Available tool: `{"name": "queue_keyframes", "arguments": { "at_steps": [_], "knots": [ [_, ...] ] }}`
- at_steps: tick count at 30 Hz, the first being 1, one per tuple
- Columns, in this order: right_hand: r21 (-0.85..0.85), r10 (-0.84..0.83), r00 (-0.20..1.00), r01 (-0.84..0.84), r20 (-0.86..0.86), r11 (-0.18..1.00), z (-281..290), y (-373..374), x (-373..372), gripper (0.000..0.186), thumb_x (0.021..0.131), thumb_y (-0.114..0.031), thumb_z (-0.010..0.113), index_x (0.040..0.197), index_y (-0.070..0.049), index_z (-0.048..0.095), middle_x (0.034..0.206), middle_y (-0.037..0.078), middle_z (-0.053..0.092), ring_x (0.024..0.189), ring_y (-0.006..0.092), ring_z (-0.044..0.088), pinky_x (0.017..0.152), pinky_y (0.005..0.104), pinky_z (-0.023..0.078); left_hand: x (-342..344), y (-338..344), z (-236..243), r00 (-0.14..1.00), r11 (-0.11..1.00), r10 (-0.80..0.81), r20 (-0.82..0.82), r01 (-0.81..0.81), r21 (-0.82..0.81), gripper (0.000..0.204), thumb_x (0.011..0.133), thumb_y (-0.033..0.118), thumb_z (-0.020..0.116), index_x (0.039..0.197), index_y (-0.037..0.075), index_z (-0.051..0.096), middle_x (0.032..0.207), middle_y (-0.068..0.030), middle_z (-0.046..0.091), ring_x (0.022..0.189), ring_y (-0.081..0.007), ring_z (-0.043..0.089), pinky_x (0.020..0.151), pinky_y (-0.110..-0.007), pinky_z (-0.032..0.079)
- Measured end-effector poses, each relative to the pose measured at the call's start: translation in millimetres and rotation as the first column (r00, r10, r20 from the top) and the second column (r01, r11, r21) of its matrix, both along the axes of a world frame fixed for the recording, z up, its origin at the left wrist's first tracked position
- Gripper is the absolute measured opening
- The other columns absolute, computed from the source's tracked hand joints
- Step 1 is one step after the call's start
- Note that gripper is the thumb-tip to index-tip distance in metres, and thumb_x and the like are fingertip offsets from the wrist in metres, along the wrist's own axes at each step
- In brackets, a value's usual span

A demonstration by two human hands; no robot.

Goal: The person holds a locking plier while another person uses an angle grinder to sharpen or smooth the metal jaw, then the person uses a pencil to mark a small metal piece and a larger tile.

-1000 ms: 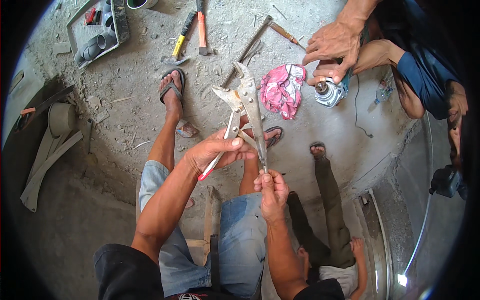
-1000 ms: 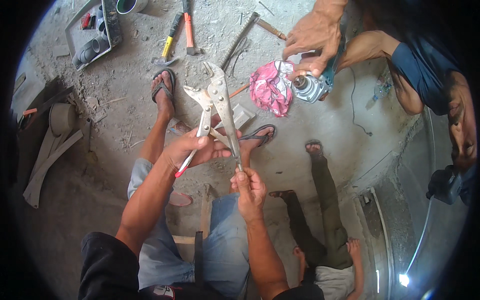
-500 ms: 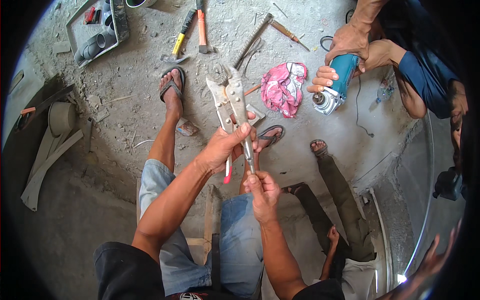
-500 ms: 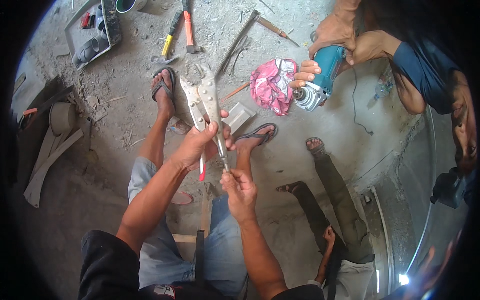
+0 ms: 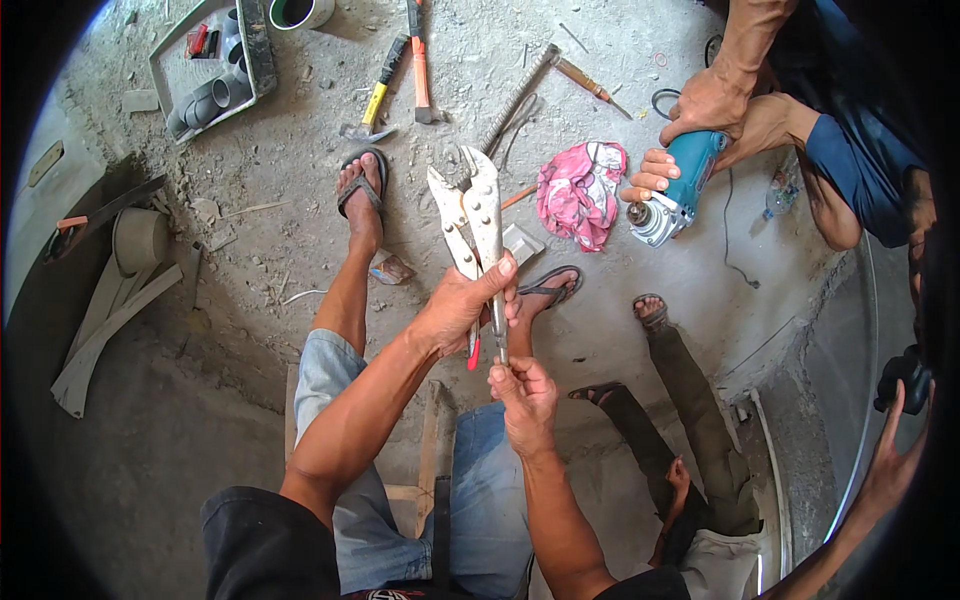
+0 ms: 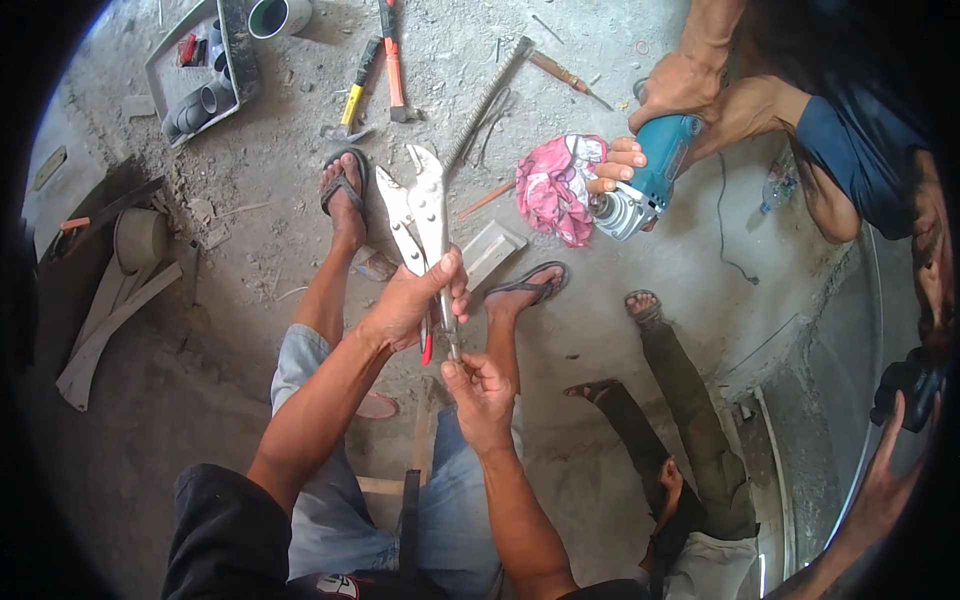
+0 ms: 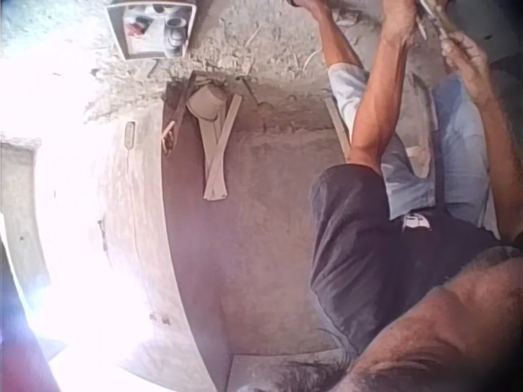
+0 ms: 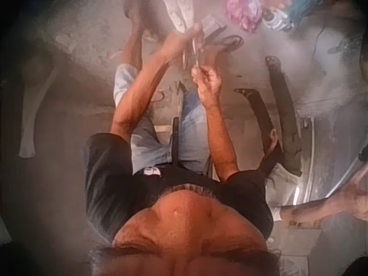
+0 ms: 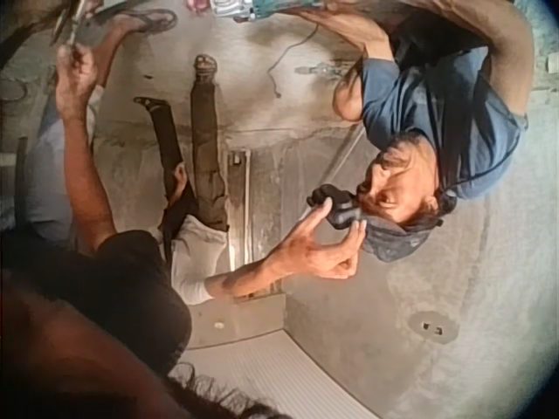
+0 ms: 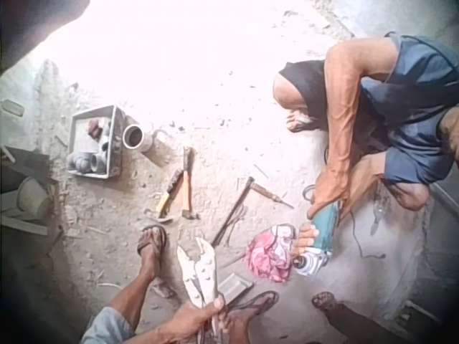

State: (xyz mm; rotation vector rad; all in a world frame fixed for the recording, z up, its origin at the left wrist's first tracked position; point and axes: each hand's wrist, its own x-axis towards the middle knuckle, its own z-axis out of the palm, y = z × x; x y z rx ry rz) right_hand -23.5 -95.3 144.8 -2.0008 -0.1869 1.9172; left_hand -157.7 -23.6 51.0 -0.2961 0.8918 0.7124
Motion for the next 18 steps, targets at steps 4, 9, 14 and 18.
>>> {"name": "queue_keyframes", "arguments": {
  "at_steps": [4,9,14,18],
  "knots": [
    [-0.016,0.014,1.0,-0.014,-0.025,1.0,-1,-1,3,0.022,0.089,-0.013,0.066,0.106,0.001,0.06,0.088,0.001,0.062,0.075,0.0049,0.052,0.068,0.0194,0.043,0,4,2,0.999,0.999,-0.04,-0.022,0.04,0.022,0.029,0.091,0.033,0.062,0.083,0.008,0.05,0.071,-0.0021,0.049,0.064,-0.0134,0.056,0.057,-0.03,0.052],
    [-0.208,-0.33,0.878,0.271,-0.346,0.94,-2,7,10,0.029,0.096,-0.025,0.055,0.11,0.0,0.06,0.087,0.006,0.063,0.071,0.0098,0.053,0.067,0.0232,0.043,-2,5,1,0.998,0.998,-0.062,0.0,0.062,0.005,0.026,0.09,0.03,0.063,0.085,0.008,0.051,0.072,-0.0022,0.05,0.066,-0.0135,0.057,0.06,-0.03,0.054],
    [-0.297,-0.367,0.87,0.274,-0.33,0.915,1,12,14,0.028,0.097,-0.026,0.052,0.103,0.0,0.061,0.08,0.007,0.059,0.069,0.0127,0.051,0.066,0.0269,0.043,-4,8,3,0.997,0.995,-0.081,0.007,0.082,-0.054,0.024,0.089,0.028,0.064,0.092,0.008,0.051,0.073,-0.0026,0.053,0.068,-0.0147,0.06,0.063,-0.032,0.057],
    [-0.267,-0.327,0.908,0.258,-0.261,0.928,0,9,13,0.024,0.096,-0.025,0.056,0.096,-0.001,0.061,0.075,0.004,0.057,0.066,0.0106,0.048,0.063,0.0255,0.041,-6,8,2,0.994,0.989,-0.106,0.012,0.107,-0.102,0.024,0.089,0.027,0.064,0.094,0.008,0.052,0.076,-0.0034,0.056,0.073,-0.0165,0.063,0.065,-0.034,0.058]
  ]
}}
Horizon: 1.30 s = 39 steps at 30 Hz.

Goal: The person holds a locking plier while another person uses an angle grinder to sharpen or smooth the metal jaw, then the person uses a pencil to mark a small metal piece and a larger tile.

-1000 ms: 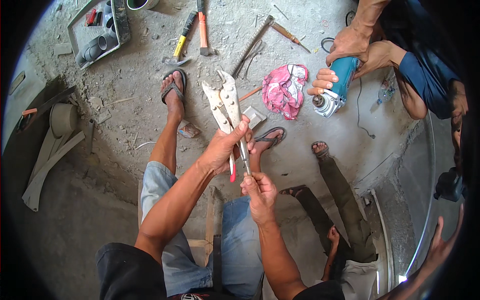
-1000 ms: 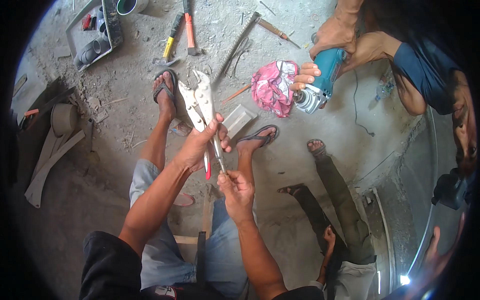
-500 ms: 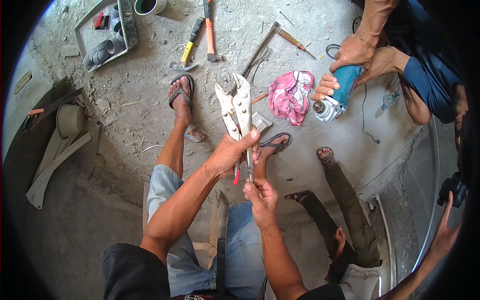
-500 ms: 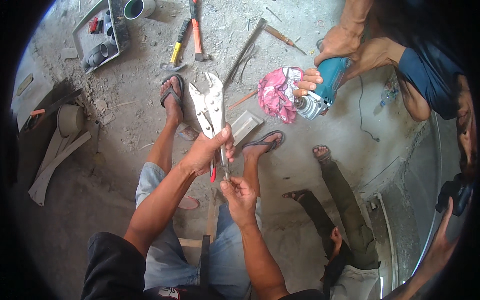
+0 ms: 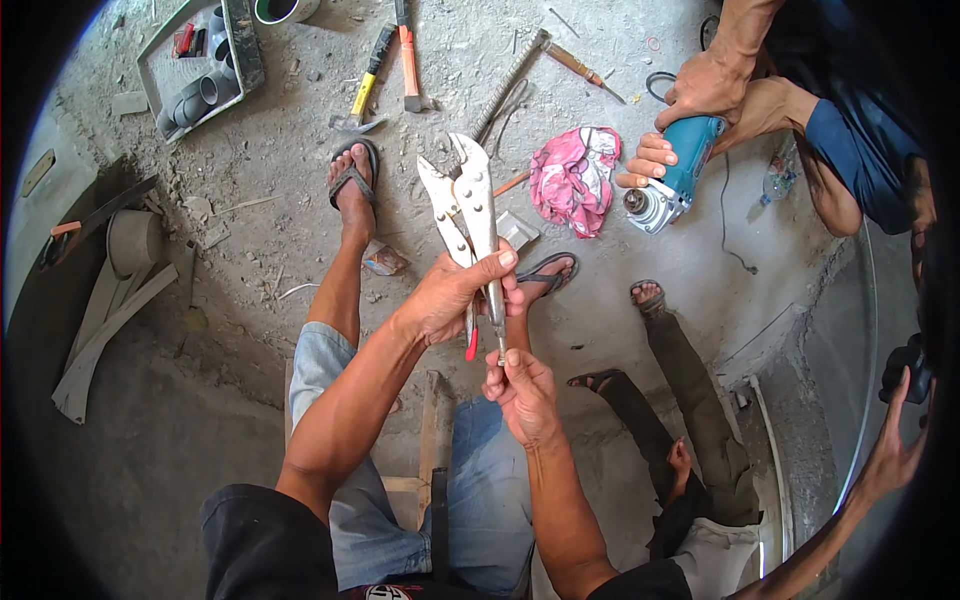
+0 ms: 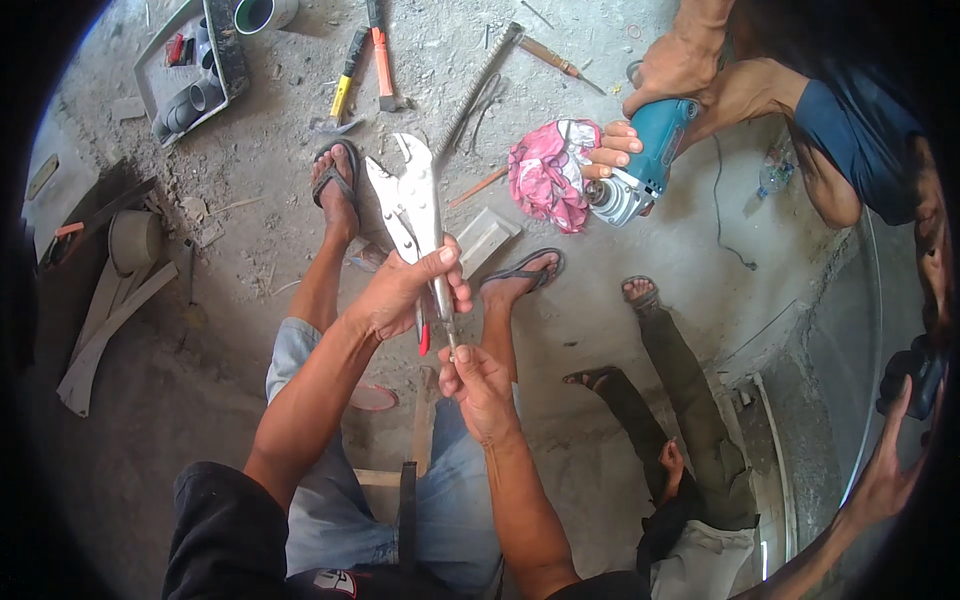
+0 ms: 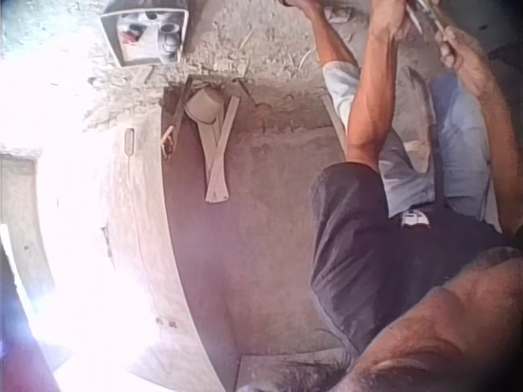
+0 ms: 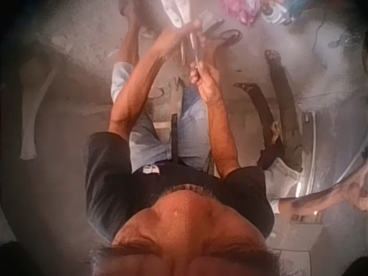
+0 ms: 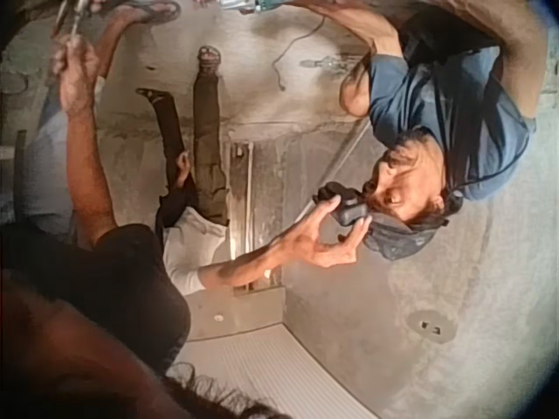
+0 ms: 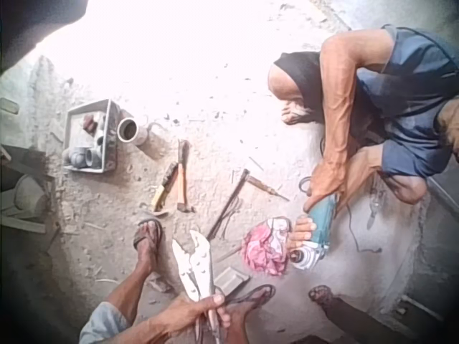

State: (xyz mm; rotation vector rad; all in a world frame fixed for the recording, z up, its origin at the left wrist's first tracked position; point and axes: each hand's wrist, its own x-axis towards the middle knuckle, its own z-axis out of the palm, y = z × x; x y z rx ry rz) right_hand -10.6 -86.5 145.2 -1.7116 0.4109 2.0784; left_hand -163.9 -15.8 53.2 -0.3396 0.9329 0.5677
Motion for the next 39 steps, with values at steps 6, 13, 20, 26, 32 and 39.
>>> {"name": "queue_keyframes", "arguments": {
  "at_steps": [6,13,20,26,32,39],
  "knots": [
    [0.15,0.453,0.769,-0.566,0.452,0.811,6,8,-15,0.024,0.093,-0.026,0.062,0.094,-0.001,0.061,0.076,0.0,0.057,0.068,0.0055,0.048,0.061,0.0213,0.04,-2,0,0,1.0,0.993,0.011,0.003,-0.01,-0.118,0.027,0.09,0.027,0.064,0.104,0.007,0.053,0.087,-0.0083,0.063,0.08,-0.0204,0.066,0.067,-0.037,0.059],
    [0.061,0.28,0.919,-0.308,0.276,0.949,5,11,-9,0.029,0.092,-0.026,0.062,0.103,0.001,0.062,0.084,0.003,0.062,0.07,0.0054,0.051,0.065,0.0207,0.042,-3,-2,1,1.0,0.994,0.0,-0.027,-0.003,-0.113,0.033,0.089,0.028,0.065,0.11,0.006,0.051,0.093,-0.011,0.064,0.08,-0.0213,0.066,0.069,-0.037,0.059],
    [-0.014,0.24,0.97,-0.239,0.044,0.971,7,13,-1,0.028,0.09,-0.024,0.066,0.101,0.001,0.062,0.082,0.002,0.062,0.065,0.0055,0.049,0.061,0.0193,0.041,-1,0,3,1.0,0.992,0.022,-0.002,-0.022,-0.124,0.03,0.09,0.028,0.064,0.108,0.007,0.051,0.091,-0.0096,0.064,0.079,-0.0207,0.066,0.068,-0.037,0.059],
    [0.07,0.444,0.792,-0.516,0.419,0.854,10,9,-16,0.022,0.086,-0.016,0.07,0.095,0.002,0.061,0.08,0.0,0.061,0.067,0.0032,0.05,0.059,0.017,0.04,1,-2,1,0.999,0.991,0.032,-0.015,-0.033,-0.129,0.028,0.09,0.027,0.064,0.107,0.007,0.052,0.089,-0.0098,0.065,0.078,-0.0191,0.067,0.067,-0.034,0.059],
    [0.007,0.272,0.948,-0.276,0.164,0.961,11,21,-8,0.024,0.088,-0.018,0.068,0.1,0.001,0.062,0.081,0.002,0.062,0.067,0.0048,0.051,0.062,0.0189,0.041,-2,2,4,0.999,0.991,0.039,-0.014,-0.04,-0.128,0.027,0.091,0.024,0.063,0.107,0.006,0.053,0.088,-0.0099,0.066,0.076,-0.0181,0.067,0.066,-0.033,0.059],
    [-0.003,0.219,0.966,-0.221,0.139,0.975,9,11,-7,0.023,0.089,-0.019,0.067,0.1,0.001,0.062,0.08,0.004,0.062,0.067,0.0061,0.053,0.064,0.0201,0.043,0,0,2,0.998,0.99,0.067,-0.012,-0.068,-0.12,0.025,0.091,0.023,0.062,0.105,0.005,0.053,0.086,-0.0095,0.065,0.074,-0.0182,0.066,0.064,-0.033,0.06]
  ]
}}
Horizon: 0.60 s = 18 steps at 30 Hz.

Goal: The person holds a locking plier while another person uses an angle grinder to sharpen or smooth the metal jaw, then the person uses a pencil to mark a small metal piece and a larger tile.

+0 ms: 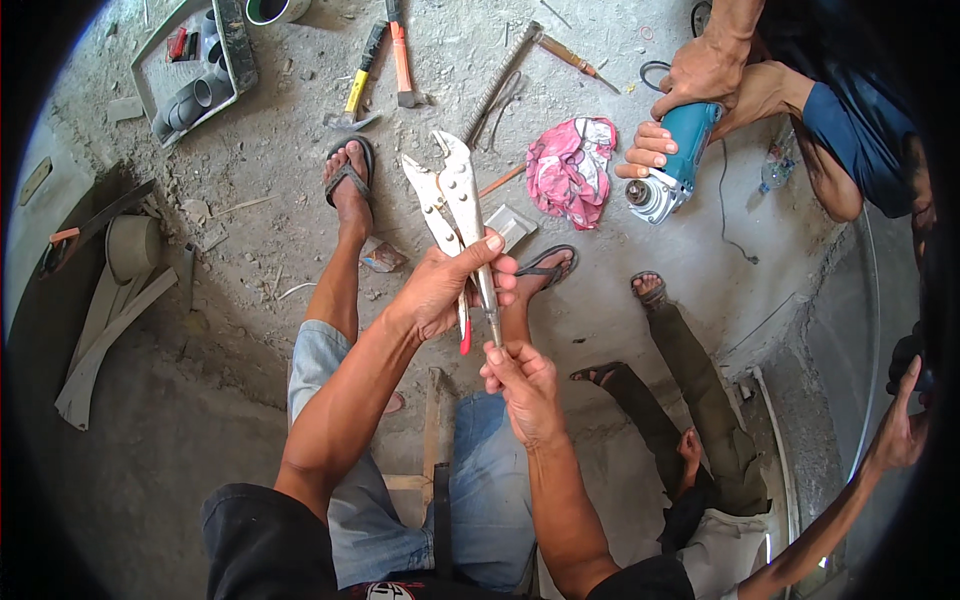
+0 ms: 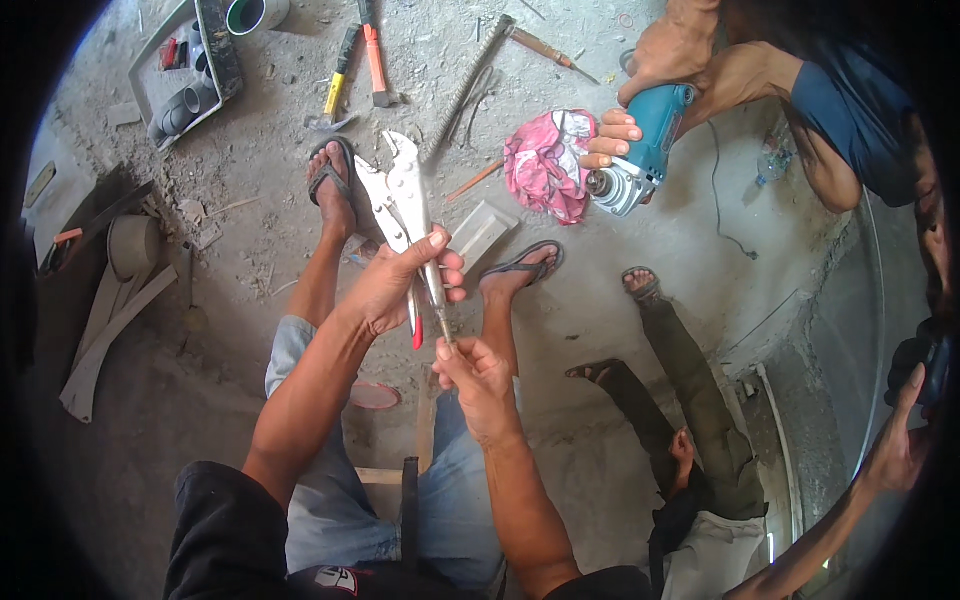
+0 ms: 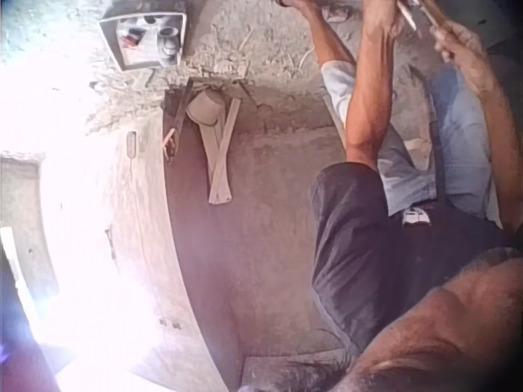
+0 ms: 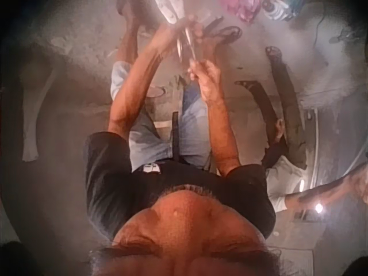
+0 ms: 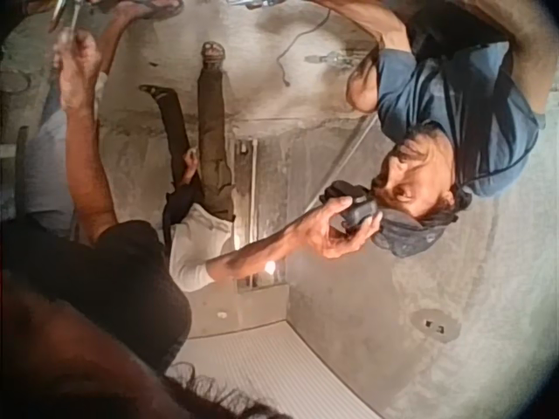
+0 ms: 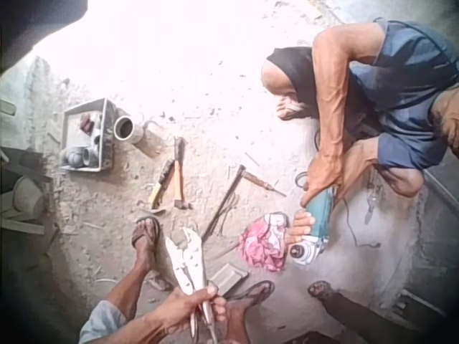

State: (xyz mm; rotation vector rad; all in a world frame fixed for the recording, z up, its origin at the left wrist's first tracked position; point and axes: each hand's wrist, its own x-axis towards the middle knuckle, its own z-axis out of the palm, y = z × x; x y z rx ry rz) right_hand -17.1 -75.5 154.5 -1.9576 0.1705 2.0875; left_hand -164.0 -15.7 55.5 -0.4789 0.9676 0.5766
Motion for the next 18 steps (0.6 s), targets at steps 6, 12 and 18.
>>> {"name": "queue_keyframes", "arguments": {
  "at_steps": [6,12,18],
  "knots": [
    [0.226,0.161,0.937,-0.237,0.31,0.945,0,-4,-17,0.021,0.089,-0.015,0.065,0.1,0.003,0.062,0.082,0.005,0.064,0.07,0.0056,0.054,0.062,0.0192,0.043,-1,-1,-4,1.0,0.999,0.012,-0.023,-0.013,-0.048,0.024,0.092,0.024,0.061,0.104,0.006,0.053,0.086,-0.009,0.064,0.069,-0.018,0.066,0.062,-0.032,0.06],
    [-0.094,-0.166,0.98,0.156,-0.109,0.983,5,14,-8,0.024,0.091,-0.019,0.063,0.105,0.001,0.062,0.085,0.006,0.065,0.068,0.0065,0.054,0.063,0.0197,0.044,-7,1,-2,0.998,0.999,0.038,-0.044,-0.038,-0.006,0.021,0.092,0.024,0.059,0.101,0.007,0.052,0.085,-0.0082,0.064,0.067,-0.018,0.066,0.06,-0.032,0.06],
    [0.027,-0.043,0.997,0.041,0.068,0.999,0,5,-13,0.022,0.091,-0.02,0.064,0.1,0.0,0.063,0.083,0.003,0.064,0.067,0.0063,0.054,0.062,0.0194,0.044,-4,2,-6,0.998,0.999,0.036,-0.047,-0.036,0.01,0.019,0.093,0.023,0.059,0.101,0.006,0.052,0.082,-0.0075,0.064,0.065,-0.0175,0.066,0.059,-0.032,0.06]
  ]
}}
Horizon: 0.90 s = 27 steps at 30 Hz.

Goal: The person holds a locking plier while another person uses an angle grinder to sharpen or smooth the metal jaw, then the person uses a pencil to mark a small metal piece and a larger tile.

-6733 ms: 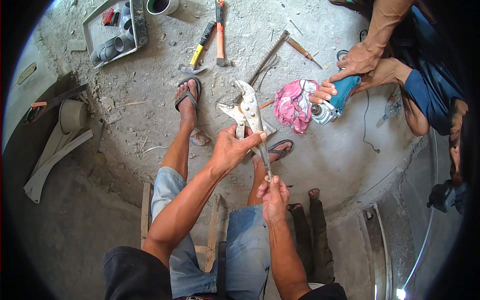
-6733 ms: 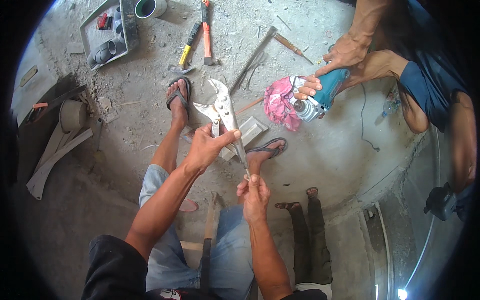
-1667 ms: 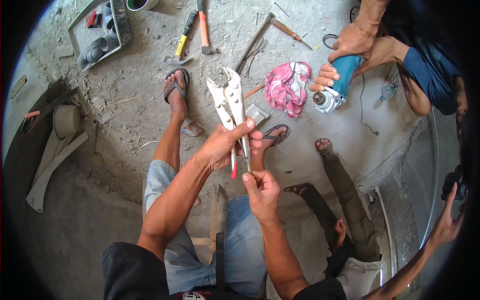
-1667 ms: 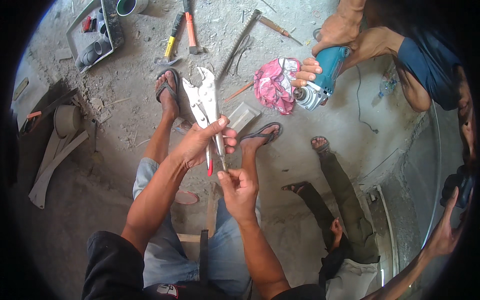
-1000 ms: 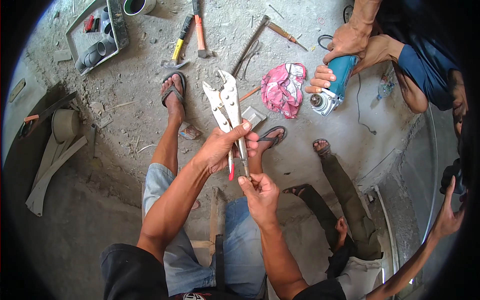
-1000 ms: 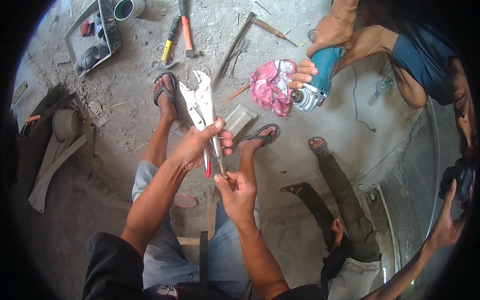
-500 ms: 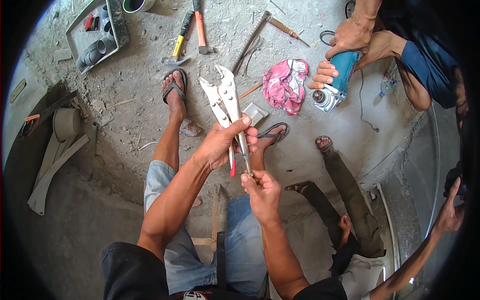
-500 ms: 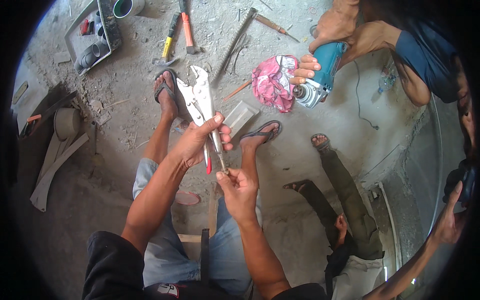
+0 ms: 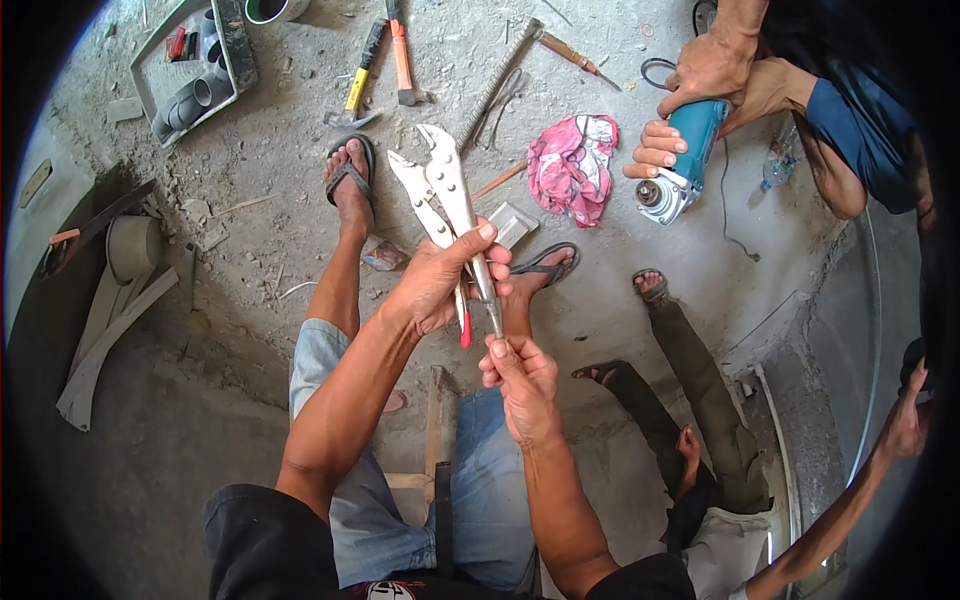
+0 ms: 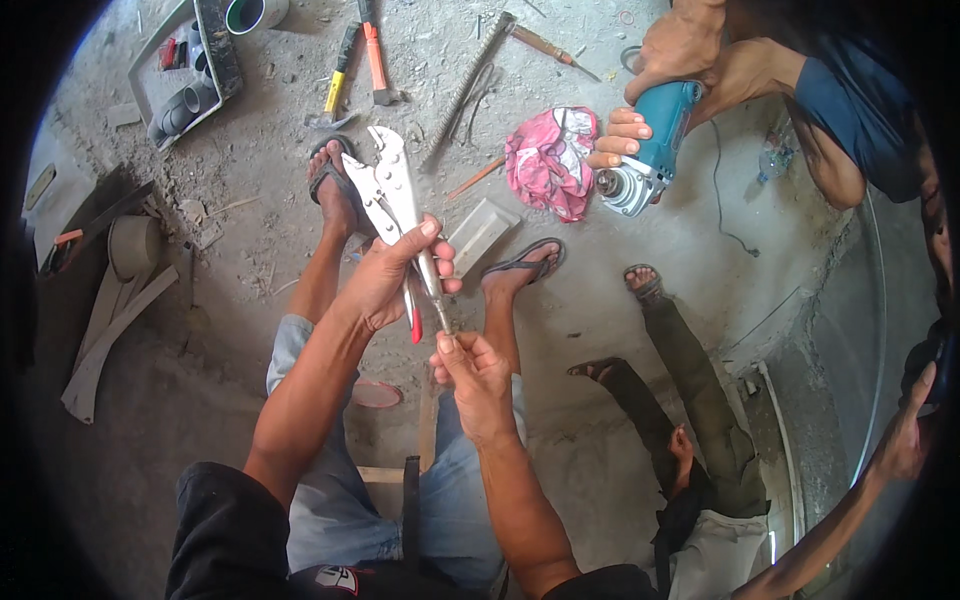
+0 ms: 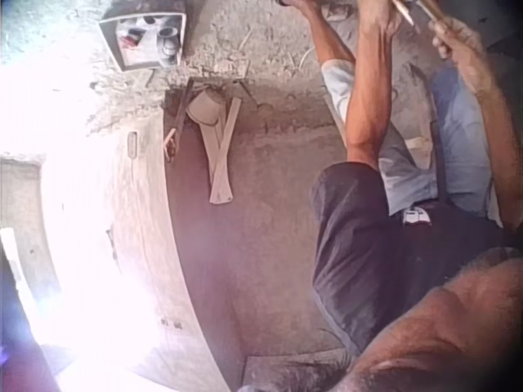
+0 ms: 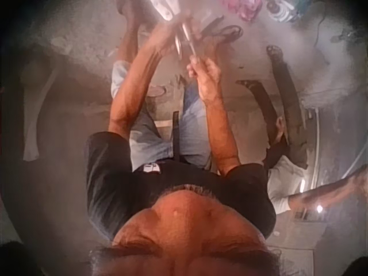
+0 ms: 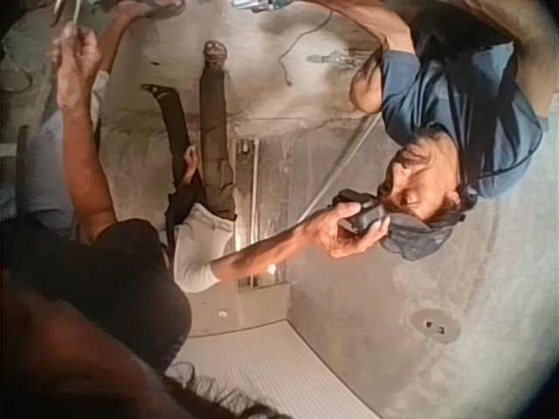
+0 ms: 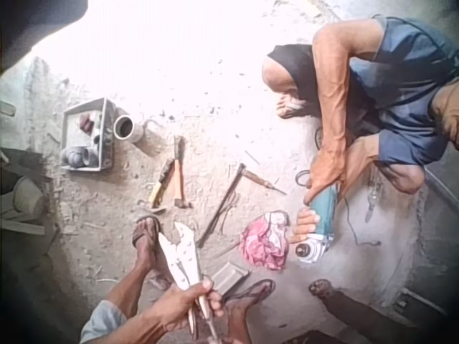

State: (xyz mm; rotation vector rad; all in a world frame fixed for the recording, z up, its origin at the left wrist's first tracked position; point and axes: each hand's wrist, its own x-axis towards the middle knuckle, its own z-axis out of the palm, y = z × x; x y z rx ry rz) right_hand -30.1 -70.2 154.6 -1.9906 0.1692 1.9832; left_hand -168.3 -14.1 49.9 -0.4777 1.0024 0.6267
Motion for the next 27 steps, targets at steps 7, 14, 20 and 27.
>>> {"name": "queue_keyframes", "arguments": {
  "at_steps": [7,14,20,27],
  "knots": [
    [0.231,0.177,0.952,-0.236,0.249,0.944,-1,-7,-14,0.017,0.088,-0.011,0.067,0.097,0.002,0.062,0.082,0.002,0.064,0.07,0.0038,0.055,0.061,0.0189,0.044,-2,-3,-4,1.0,0.999,0.031,0.001,-0.031,-0.023,0.021,0.092,0.023,0.061,0.1,0.006,0.053,0.08,-0.0067,0.063,0.064,-0.0169,0.066,0.058,-0.031,0.06],
    [0.277,0.319,0.8,-0.502,0.508,0.819,-1,-17,-15,0.017,0.083,-0.006,0.071,0.096,0.003,0.064,0.078,0.003,0.065,0.066,0.0051,0.055,0.06,0.0207,0.045,1,2,4,0.999,0.999,-0.05,-0.022,0.05,-0.016,0.017,0.092,0.021,0.06,0.098,0.008,0.053,0.077,-0.0056,0.062,0.067,-0.0148,0.063,0.063,-0.034,0.059],
    [0.251,0.23,0.91,-0.325,0.344,0.912,-9,-24,-7,0.024,0.083,-0.008,0.071,0.102,0.003,0.062,0.083,0.004,0.065,0.071,0.0059,0.056,0.064,0.0212,0.046,0,-1,4,0.996,0.996,-0.085,-0.032,0.085,0.006,0.021,0.091,0.023,0.061,0.1,0.007,0.053,0.082,-0.0066,0.061,0.073,-0.0168,0.064,0.066,-0.036,0.059],
    [0.207,0.169,0.978,-0.192,0.124,0.959,-7,-5,-4,0.033,0.09,-0.019,0.066,0.112,0.003,0.056,0.097,0.005,0.062,0.084,0.0073,0.056,0.077,0.0219,0.045,-1,-5,2,0.991,0.991,-0.124,-0.042,0.125,0.039,0.027,0.089,0.03,0.065,0.101,0.007,0.057,0.083,-0.005,0.062,0.071,-0.0148,0.064,0.062,-0.029,0.056]
  ]
}}
